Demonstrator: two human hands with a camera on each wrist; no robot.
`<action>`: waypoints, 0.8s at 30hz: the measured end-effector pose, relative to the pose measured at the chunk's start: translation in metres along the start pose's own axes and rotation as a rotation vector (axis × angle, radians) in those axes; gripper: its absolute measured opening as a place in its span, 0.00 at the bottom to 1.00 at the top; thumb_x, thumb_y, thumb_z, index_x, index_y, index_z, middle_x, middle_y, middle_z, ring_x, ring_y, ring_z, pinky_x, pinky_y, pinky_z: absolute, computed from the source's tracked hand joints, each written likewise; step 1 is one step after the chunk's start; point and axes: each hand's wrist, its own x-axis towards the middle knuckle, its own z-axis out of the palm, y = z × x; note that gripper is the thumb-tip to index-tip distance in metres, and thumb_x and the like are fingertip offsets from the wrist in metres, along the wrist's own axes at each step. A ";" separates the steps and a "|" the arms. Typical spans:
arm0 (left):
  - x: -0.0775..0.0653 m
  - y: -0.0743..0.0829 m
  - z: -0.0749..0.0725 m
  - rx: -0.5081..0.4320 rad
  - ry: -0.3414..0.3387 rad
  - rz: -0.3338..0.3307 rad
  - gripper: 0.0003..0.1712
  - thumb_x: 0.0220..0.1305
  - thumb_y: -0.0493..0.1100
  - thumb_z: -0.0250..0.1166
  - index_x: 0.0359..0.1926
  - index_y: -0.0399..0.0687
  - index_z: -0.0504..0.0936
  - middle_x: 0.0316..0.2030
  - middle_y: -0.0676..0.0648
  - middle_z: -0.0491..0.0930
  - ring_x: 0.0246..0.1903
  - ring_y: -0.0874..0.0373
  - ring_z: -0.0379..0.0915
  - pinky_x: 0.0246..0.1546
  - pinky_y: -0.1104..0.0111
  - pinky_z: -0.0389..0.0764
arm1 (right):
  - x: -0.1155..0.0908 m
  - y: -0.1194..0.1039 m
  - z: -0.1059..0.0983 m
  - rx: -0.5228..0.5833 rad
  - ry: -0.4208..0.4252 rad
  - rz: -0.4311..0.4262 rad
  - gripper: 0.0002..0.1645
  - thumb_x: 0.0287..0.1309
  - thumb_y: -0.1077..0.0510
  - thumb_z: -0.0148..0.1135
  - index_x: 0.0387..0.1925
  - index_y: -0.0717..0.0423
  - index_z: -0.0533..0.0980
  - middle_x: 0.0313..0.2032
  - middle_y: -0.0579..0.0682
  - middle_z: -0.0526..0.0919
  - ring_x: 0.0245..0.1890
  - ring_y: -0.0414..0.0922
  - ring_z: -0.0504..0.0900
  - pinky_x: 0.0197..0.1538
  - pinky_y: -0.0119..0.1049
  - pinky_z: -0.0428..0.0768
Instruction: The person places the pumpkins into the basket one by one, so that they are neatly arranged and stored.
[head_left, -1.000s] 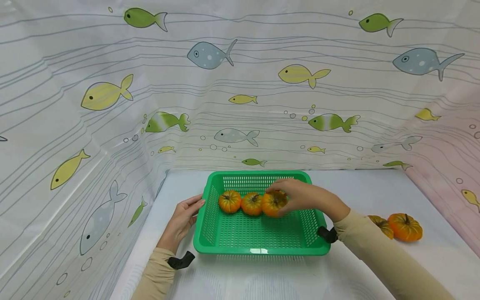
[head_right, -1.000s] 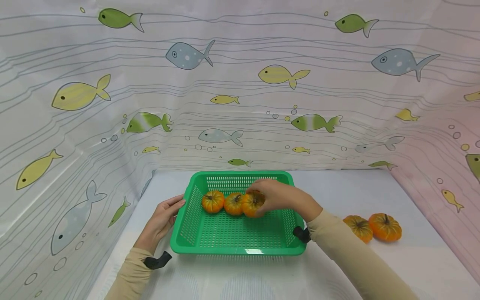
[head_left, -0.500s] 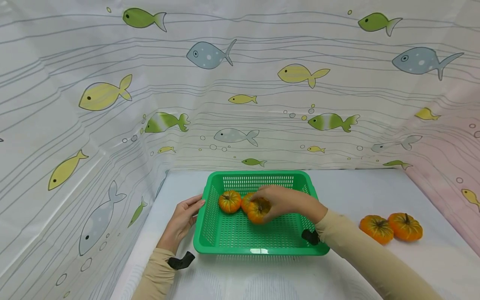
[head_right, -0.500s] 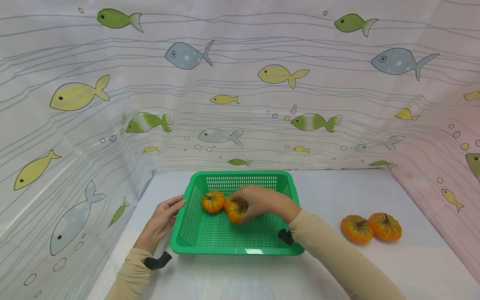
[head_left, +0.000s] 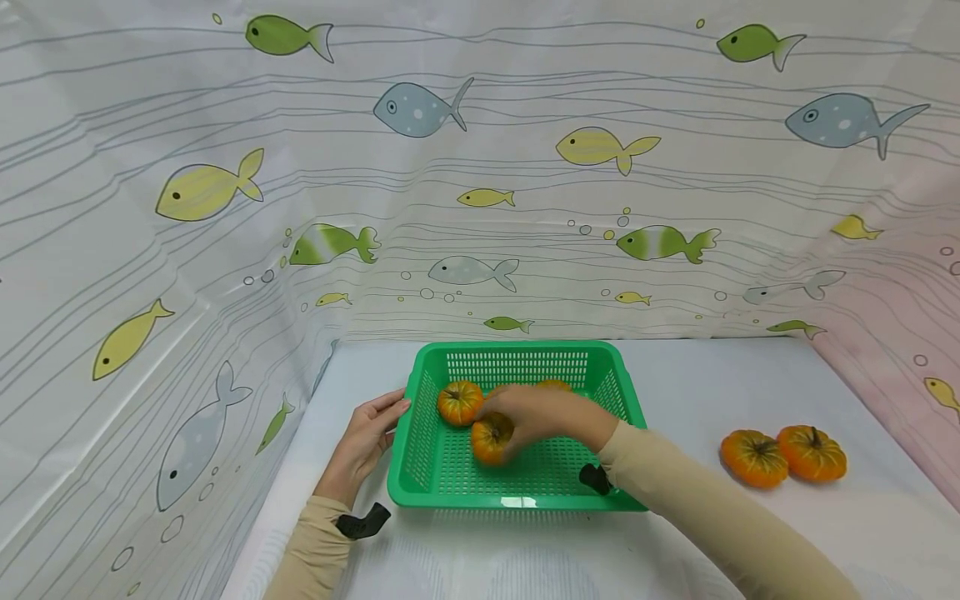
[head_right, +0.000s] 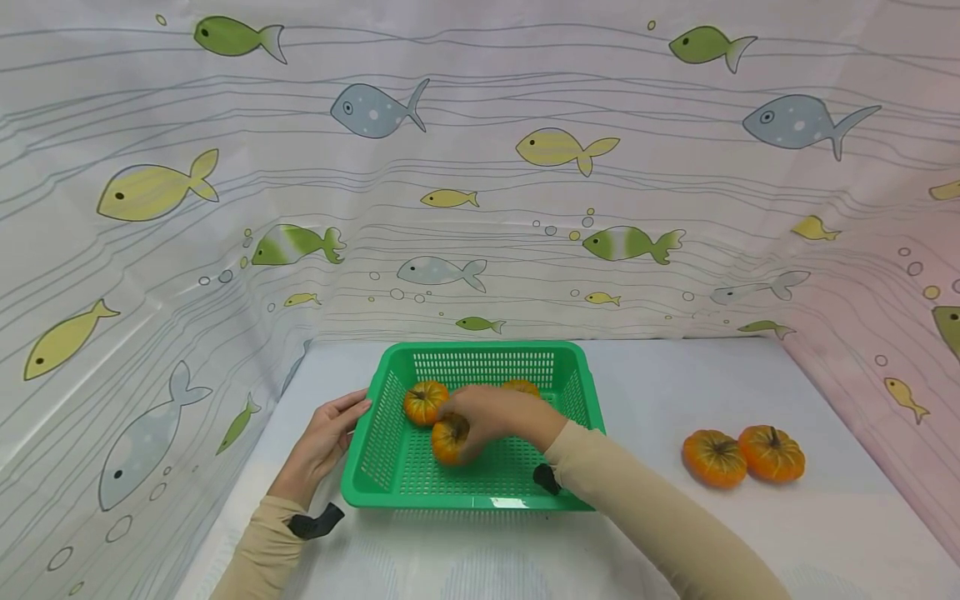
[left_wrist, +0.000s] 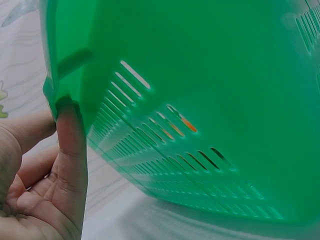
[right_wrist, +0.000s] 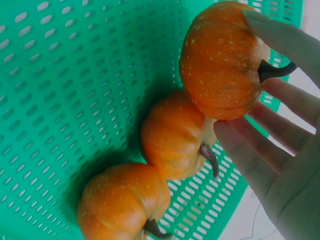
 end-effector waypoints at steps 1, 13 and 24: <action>0.000 0.000 0.000 0.000 0.000 0.000 0.33 0.75 0.40 0.63 0.74 0.32 0.66 0.46 0.57 0.88 0.43 0.65 0.87 0.42 0.71 0.91 | 0.002 -0.001 0.001 -0.008 -0.004 -0.010 0.31 0.54 0.55 0.79 0.60 0.54 0.81 0.57 0.48 0.84 0.57 0.44 0.79 0.63 0.36 0.81; -0.002 0.001 0.001 0.010 0.020 -0.006 0.32 0.75 0.40 0.63 0.74 0.33 0.67 0.47 0.57 0.87 0.43 0.65 0.87 0.43 0.70 0.91 | 0.028 -0.008 0.014 -0.165 -0.064 -0.032 0.35 0.53 0.50 0.80 0.62 0.49 0.80 0.57 0.44 0.86 0.55 0.40 0.82 0.63 0.34 0.81; -0.004 0.003 0.001 0.016 -0.002 0.007 0.33 0.75 0.42 0.64 0.74 0.33 0.66 0.48 0.56 0.87 0.44 0.65 0.87 0.43 0.71 0.91 | 0.040 -0.016 0.019 -0.202 -0.085 -0.056 0.33 0.55 0.52 0.79 0.62 0.50 0.81 0.58 0.43 0.85 0.53 0.37 0.82 0.60 0.28 0.82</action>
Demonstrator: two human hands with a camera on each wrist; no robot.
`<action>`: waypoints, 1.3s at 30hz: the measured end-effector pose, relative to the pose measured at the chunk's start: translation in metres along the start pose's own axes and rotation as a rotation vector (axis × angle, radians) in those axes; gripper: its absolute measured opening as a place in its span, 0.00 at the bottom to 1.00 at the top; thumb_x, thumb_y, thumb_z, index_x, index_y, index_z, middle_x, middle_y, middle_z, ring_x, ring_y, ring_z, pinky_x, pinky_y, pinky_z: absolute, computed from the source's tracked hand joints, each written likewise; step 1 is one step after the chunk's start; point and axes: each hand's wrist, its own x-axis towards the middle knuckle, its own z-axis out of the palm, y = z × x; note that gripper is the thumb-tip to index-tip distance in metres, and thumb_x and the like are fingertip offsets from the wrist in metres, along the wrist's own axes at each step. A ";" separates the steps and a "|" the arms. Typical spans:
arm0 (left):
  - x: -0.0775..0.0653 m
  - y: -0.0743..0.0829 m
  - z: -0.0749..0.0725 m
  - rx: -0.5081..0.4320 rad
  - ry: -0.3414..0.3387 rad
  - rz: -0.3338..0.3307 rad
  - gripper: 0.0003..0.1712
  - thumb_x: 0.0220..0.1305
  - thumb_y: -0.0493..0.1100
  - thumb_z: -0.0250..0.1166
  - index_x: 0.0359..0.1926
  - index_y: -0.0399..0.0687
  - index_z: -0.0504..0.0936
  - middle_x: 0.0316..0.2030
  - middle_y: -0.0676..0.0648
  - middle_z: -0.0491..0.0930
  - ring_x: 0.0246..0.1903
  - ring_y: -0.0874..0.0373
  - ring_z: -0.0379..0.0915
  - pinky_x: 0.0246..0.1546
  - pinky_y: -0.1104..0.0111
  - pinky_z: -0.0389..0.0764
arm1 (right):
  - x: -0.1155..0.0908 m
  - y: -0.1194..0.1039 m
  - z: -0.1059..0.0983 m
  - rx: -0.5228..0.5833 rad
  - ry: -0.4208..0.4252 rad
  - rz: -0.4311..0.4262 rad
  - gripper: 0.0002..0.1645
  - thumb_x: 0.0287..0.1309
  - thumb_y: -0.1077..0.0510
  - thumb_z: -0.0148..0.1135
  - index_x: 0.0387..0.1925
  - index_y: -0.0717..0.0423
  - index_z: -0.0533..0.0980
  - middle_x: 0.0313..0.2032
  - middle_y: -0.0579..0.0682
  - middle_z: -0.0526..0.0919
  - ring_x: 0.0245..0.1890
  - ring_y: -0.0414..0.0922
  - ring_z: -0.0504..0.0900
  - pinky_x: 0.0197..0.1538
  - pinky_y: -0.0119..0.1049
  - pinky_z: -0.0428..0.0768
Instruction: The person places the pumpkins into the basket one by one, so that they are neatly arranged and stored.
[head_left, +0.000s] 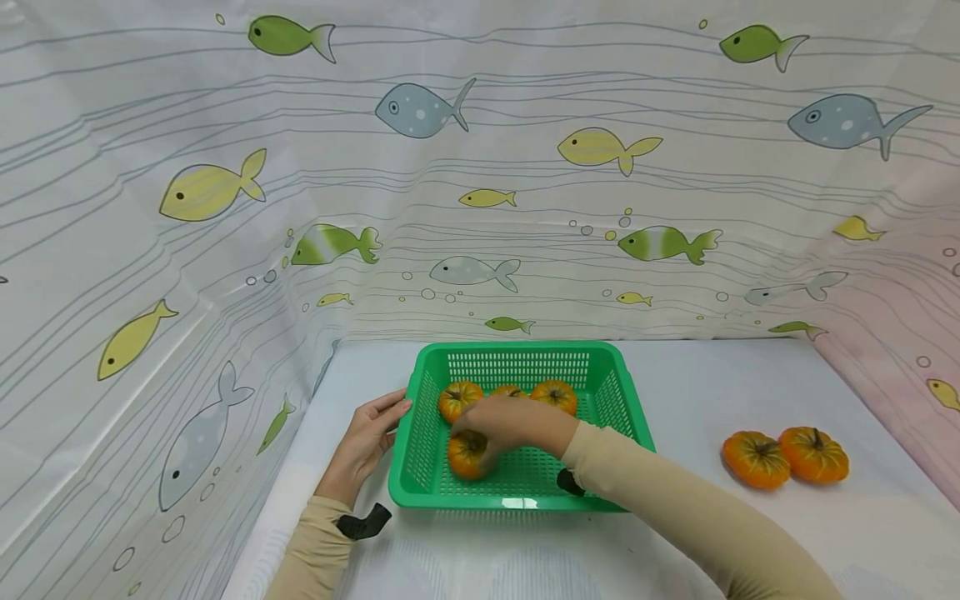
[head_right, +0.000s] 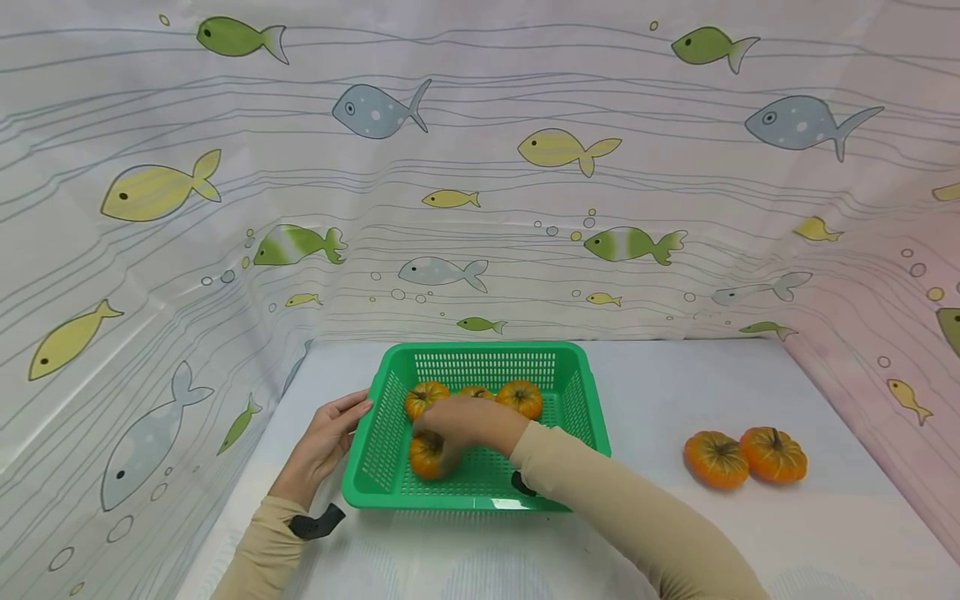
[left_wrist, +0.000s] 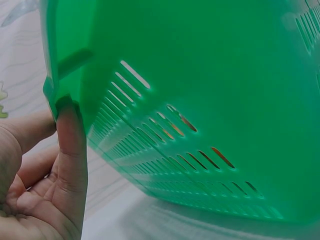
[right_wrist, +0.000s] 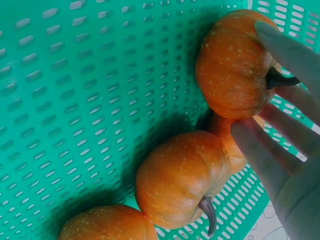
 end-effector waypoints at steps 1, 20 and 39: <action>0.000 0.000 0.000 0.000 -0.001 0.000 0.33 0.75 0.42 0.64 0.74 0.33 0.66 0.48 0.56 0.87 0.44 0.65 0.87 0.44 0.71 0.91 | 0.001 0.000 0.001 0.001 0.002 -0.007 0.33 0.55 0.52 0.79 0.62 0.50 0.81 0.57 0.43 0.86 0.52 0.37 0.82 0.58 0.27 0.82; 0.002 -0.002 -0.001 0.001 0.005 -0.002 0.33 0.75 0.42 0.64 0.74 0.33 0.67 0.49 0.56 0.87 0.45 0.65 0.87 0.45 0.70 0.91 | 0.005 -0.002 0.000 -0.060 0.063 -0.009 0.35 0.54 0.46 0.80 0.62 0.47 0.80 0.55 0.41 0.86 0.49 0.36 0.83 0.54 0.28 0.84; 0.001 -0.002 0.001 -0.013 0.006 -0.005 0.33 0.75 0.41 0.64 0.74 0.32 0.67 0.47 0.56 0.87 0.44 0.65 0.87 0.43 0.71 0.91 | -0.028 0.014 -0.036 0.096 0.154 0.069 0.40 0.57 0.48 0.79 0.69 0.52 0.75 0.65 0.48 0.82 0.66 0.47 0.79 0.71 0.44 0.79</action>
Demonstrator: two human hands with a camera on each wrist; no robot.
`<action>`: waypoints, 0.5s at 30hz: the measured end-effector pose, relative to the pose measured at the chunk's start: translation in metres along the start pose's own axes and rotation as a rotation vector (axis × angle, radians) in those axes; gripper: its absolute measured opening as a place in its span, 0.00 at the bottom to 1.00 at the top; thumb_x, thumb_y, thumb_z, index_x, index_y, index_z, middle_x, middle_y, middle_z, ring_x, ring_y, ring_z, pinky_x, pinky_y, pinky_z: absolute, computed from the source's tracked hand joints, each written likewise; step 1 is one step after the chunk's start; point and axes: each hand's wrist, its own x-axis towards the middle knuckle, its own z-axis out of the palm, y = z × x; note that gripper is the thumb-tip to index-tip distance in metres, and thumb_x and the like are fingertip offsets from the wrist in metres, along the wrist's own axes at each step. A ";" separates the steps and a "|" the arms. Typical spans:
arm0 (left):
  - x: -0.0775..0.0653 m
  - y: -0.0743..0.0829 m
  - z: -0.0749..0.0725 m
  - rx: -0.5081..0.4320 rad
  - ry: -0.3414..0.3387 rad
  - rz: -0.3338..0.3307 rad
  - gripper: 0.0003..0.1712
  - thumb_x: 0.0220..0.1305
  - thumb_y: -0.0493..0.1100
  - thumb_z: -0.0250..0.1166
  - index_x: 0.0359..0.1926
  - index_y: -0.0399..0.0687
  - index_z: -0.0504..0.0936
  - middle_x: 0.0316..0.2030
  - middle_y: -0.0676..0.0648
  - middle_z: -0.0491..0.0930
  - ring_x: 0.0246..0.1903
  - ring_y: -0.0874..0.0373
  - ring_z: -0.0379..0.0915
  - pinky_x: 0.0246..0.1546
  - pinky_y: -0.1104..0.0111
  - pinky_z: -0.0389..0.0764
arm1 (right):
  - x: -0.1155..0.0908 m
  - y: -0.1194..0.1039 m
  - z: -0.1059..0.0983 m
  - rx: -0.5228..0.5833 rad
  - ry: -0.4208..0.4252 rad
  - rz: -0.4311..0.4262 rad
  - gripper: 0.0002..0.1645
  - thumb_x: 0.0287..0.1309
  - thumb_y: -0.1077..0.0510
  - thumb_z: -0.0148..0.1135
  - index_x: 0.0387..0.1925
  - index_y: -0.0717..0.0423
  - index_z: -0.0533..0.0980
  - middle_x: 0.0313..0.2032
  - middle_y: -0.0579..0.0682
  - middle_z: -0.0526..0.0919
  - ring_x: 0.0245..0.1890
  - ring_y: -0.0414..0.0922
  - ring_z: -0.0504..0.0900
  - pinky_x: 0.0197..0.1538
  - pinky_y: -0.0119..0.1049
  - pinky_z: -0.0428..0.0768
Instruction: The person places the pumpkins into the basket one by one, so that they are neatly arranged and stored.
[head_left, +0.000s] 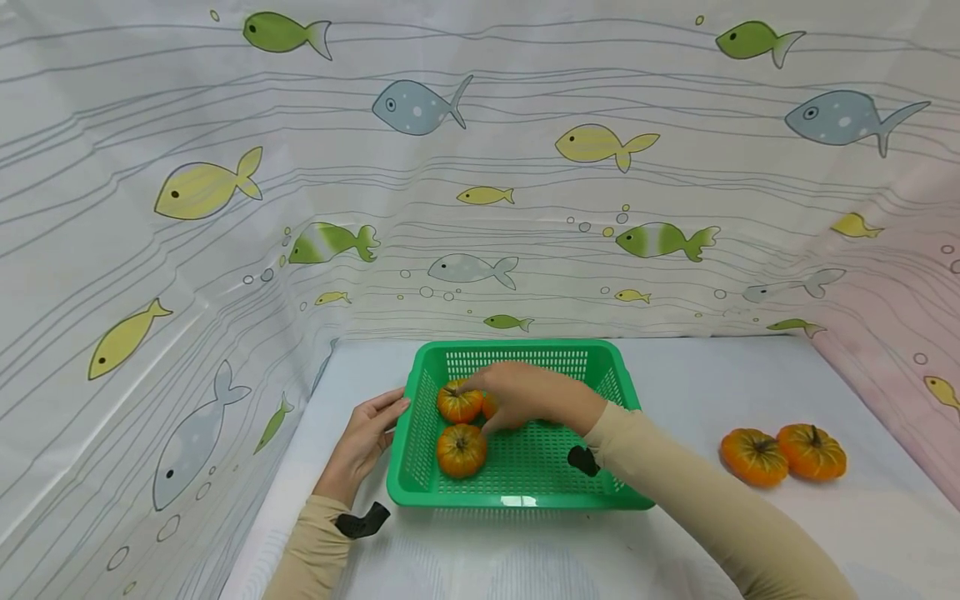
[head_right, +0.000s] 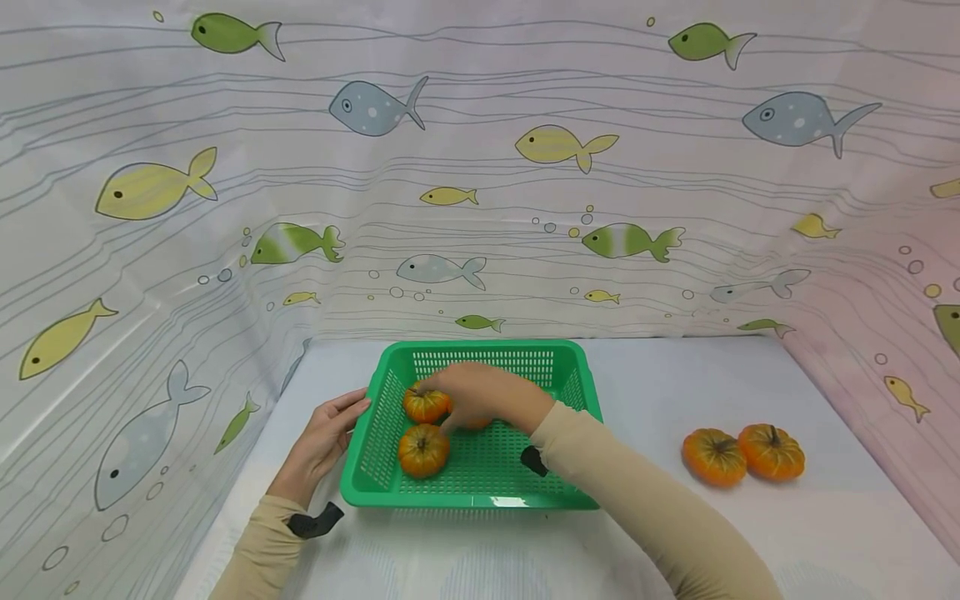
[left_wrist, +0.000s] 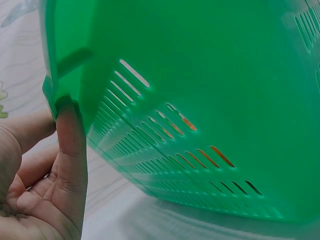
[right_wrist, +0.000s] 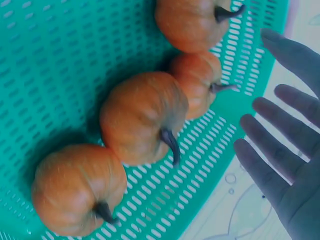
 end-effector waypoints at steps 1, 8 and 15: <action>0.000 0.000 0.000 -0.001 0.000 0.000 0.33 0.75 0.41 0.64 0.74 0.32 0.67 0.47 0.56 0.87 0.44 0.65 0.87 0.43 0.71 0.91 | -0.002 0.001 -0.003 0.013 0.003 0.012 0.40 0.57 0.49 0.79 0.69 0.51 0.75 0.66 0.48 0.81 0.67 0.46 0.79 0.71 0.44 0.78; 0.001 0.000 0.000 -0.007 0.002 0.001 0.33 0.75 0.40 0.64 0.74 0.32 0.67 0.46 0.56 0.88 0.43 0.65 0.87 0.42 0.71 0.91 | -0.020 0.008 -0.020 0.053 0.014 0.050 0.39 0.58 0.50 0.78 0.69 0.51 0.75 0.68 0.48 0.79 0.71 0.48 0.75 0.74 0.46 0.76; 0.001 0.000 0.000 -0.012 0.001 0.004 0.32 0.75 0.40 0.63 0.74 0.31 0.66 0.46 0.57 0.88 0.43 0.65 0.87 0.43 0.70 0.91 | -0.036 0.015 -0.029 0.013 0.051 0.044 0.39 0.58 0.50 0.78 0.68 0.53 0.76 0.67 0.51 0.80 0.70 0.50 0.76 0.72 0.48 0.78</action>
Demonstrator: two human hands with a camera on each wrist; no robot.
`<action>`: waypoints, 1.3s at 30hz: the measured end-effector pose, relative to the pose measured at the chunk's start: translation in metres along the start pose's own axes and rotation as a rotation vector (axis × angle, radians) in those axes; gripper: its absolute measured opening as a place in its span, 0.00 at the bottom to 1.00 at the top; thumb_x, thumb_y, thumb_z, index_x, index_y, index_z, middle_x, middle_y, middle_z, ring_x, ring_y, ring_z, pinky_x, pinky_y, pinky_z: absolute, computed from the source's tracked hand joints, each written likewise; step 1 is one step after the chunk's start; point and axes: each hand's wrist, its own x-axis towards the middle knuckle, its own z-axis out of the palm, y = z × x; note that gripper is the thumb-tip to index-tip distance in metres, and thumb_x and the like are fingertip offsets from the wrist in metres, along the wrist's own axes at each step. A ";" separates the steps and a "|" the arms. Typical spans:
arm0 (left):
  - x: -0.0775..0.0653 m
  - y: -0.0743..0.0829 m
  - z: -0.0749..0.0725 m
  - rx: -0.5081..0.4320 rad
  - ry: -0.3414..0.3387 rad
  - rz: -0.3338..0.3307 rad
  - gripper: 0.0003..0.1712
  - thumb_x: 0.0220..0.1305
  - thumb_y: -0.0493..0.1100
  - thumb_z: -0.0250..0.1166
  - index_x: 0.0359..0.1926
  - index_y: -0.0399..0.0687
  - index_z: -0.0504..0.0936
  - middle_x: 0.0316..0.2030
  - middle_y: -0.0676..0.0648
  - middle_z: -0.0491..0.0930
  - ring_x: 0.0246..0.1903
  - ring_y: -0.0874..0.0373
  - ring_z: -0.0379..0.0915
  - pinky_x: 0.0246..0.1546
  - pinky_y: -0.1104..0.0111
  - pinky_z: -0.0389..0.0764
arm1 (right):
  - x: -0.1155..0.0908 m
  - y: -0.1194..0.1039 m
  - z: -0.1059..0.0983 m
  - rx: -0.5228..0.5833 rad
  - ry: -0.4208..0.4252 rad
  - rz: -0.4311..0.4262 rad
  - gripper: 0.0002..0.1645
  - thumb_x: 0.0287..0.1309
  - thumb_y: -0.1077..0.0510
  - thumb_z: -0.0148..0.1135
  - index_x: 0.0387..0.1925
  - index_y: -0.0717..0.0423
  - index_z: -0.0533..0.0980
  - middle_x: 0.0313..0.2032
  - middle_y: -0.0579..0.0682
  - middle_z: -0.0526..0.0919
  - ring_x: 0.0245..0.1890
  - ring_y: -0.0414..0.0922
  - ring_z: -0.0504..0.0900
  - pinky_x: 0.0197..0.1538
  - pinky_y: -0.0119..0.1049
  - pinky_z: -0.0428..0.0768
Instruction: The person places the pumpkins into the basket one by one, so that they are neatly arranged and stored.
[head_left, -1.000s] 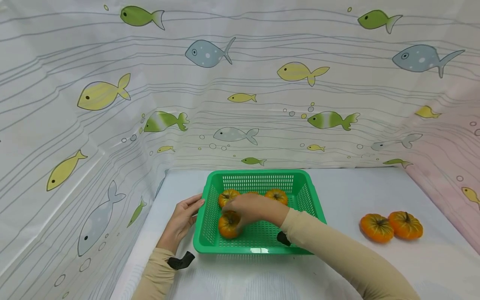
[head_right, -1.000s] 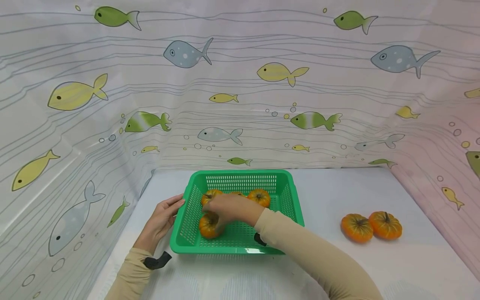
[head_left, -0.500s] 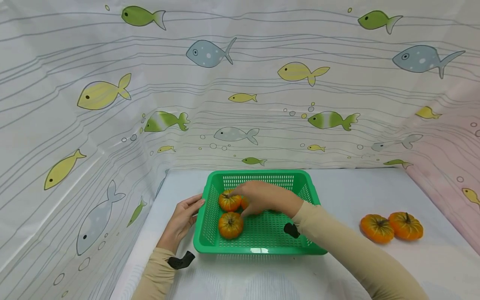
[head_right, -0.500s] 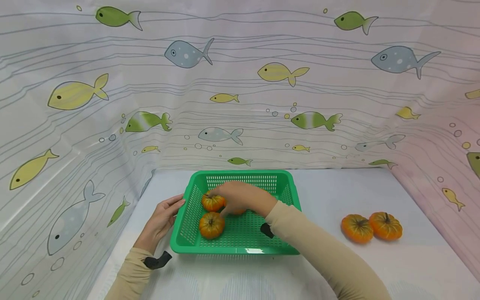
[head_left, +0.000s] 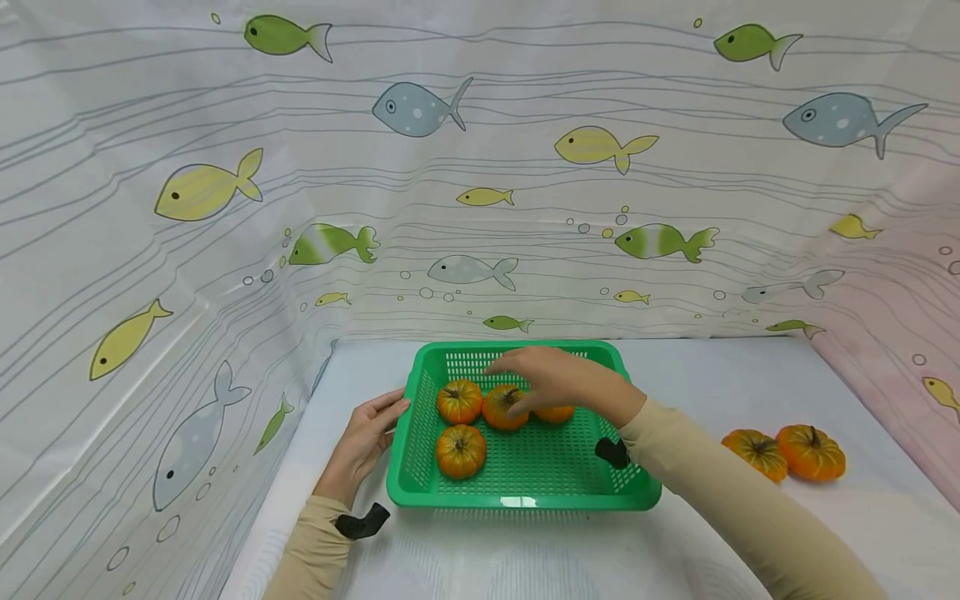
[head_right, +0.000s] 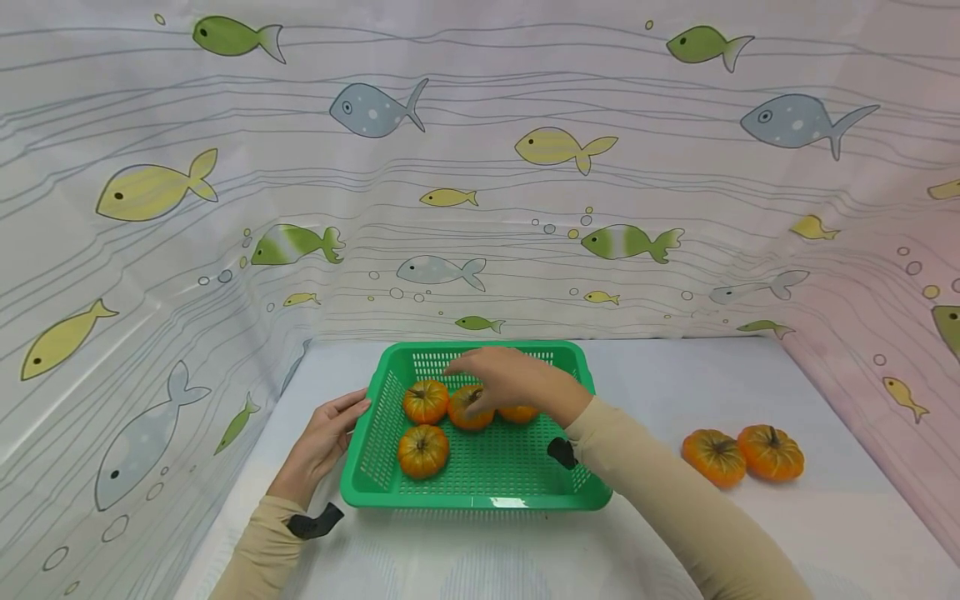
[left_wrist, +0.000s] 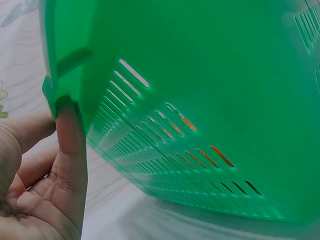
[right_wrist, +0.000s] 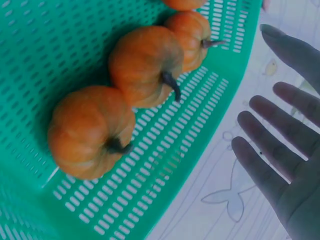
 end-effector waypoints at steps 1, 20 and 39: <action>0.000 0.000 0.000 -0.001 0.000 0.000 0.32 0.75 0.40 0.63 0.74 0.31 0.66 0.46 0.57 0.88 0.43 0.65 0.87 0.43 0.70 0.91 | -0.002 0.002 0.000 -0.003 0.003 0.001 0.38 0.57 0.51 0.78 0.68 0.54 0.76 0.67 0.51 0.80 0.69 0.51 0.76 0.72 0.49 0.78; -0.001 0.000 0.000 -0.001 -0.002 -0.005 0.32 0.75 0.40 0.63 0.74 0.31 0.66 0.47 0.56 0.88 0.44 0.65 0.87 0.44 0.71 0.91 | -0.053 0.029 -0.003 0.040 0.051 0.106 0.38 0.56 0.49 0.79 0.67 0.51 0.77 0.66 0.49 0.81 0.68 0.51 0.78 0.69 0.52 0.80; -0.002 0.000 0.001 0.010 0.002 -0.011 0.33 0.75 0.41 0.63 0.74 0.32 0.66 0.47 0.56 0.87 0.44 0.65 0.87 0.45 0.70 0.91 | -0.111 0.057 0.000 0.073 0.108 0.209 0.39 0.56 0.48 0.79 0.66 0.54 0.77 0.64 0.55 0.82 0.65 0.59 0.79 0.65 0.59 0.82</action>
